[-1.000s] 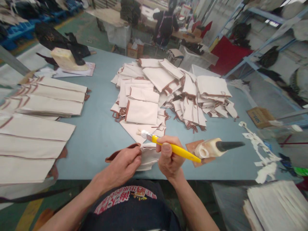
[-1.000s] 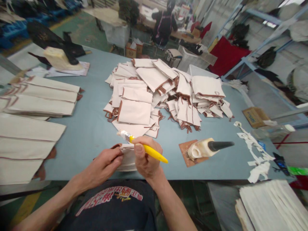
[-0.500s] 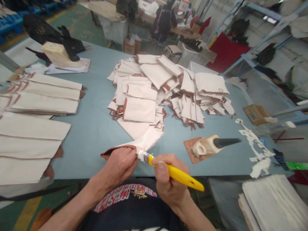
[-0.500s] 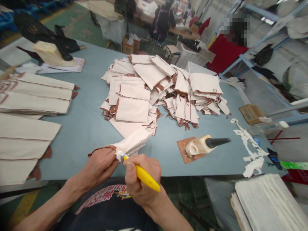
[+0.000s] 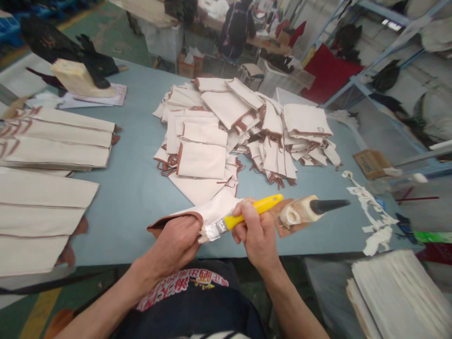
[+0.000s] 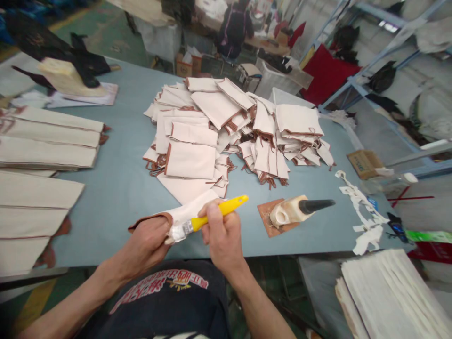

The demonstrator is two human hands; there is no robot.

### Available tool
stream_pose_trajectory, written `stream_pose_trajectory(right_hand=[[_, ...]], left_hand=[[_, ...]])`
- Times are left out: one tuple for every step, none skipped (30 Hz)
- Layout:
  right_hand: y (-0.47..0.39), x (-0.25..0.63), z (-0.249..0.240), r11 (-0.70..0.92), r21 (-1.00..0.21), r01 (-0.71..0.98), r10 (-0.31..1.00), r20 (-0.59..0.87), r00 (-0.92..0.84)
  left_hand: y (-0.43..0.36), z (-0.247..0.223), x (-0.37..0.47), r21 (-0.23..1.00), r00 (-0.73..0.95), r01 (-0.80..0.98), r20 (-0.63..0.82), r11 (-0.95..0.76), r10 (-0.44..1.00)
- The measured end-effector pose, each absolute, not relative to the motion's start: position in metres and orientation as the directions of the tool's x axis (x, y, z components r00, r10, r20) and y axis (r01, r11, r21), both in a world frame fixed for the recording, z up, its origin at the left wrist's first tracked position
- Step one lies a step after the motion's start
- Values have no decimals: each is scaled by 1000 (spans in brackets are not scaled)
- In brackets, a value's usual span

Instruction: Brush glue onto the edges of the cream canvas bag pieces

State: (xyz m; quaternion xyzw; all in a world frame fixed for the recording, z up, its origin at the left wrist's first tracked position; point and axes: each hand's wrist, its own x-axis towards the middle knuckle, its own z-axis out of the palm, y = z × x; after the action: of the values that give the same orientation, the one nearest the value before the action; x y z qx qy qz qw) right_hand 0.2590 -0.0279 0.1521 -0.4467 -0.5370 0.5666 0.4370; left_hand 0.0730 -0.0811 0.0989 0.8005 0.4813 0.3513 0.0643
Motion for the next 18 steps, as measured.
stream_pose_trajectory(right_hand=[[-24,262,152,-46,-998,-41,983,-38,-181],[-22,265,153,-17,-999,-45,991,-11,-133],[-21,270,154,43,-999,-22,996,44,-83],[-21,275,156,128,-991,30,991,127,-48],[-23,279,159,229,-967,109,973,225,-47],[-24,282,163,339,-920,199,941,326,-92],[-26,285,168,455,-846,277,890,419,-182],[-28,285,174,568,-755,328,820,489,-296],[-30,285,179,666,-659,351,741,527,-416],[-31,284,184,740,-570,357,664,535,-523],[-33,281,189,790,-494,363,603,521,-604],[-35,279,192,819,-435,375,565,491,-663],[-38,276,193,832,-396,389,546,460,-700],[-40,274,193,836,-376,400,540,434,-721],[-44,271,192,837,-372,402,538,420,-731],[-47,270,189,837,-378,395,535,418,-734],[-50,268,187,838,-387,385,532,420,-735],[-53,268,184,841,-390,376,526,422,-738]], left_hand=[[-81,98,73,445,274,732,500,-516,821],[-81,98,72,448,260,739,499,-503,826],[-81,98,72,455,248,743,494,-491,833],[-81,99,71,462,241,745,486,-481,840],[-80,100,70,470,239,743,480,-477,844],[-80,101,69,478,240,738,474,-476,847],[-80,102,69,486,248,733,463,-477,851],[-79,103,68,492,257,726,453,-480,854],[-79,104,68,499,268,720,440,-482,857],[-79,106,68,507,272,716,431,-480,860],[-79,107,68,517,267,716,418,-469,868],[-78,108,68,529,255,718,405,-452,878],[-78,109,69,541,239,721,392,-433,888],[-78,109,69,550,225,723,385,-418,895],[-78,109,69,557,217,722,379,-409,899],[-78,109,69,565,215,718,375,-407,902],[-78,109,69,575,219,709,372,-409,902],[-78,108,69,586,222,697,371,-413,902]])
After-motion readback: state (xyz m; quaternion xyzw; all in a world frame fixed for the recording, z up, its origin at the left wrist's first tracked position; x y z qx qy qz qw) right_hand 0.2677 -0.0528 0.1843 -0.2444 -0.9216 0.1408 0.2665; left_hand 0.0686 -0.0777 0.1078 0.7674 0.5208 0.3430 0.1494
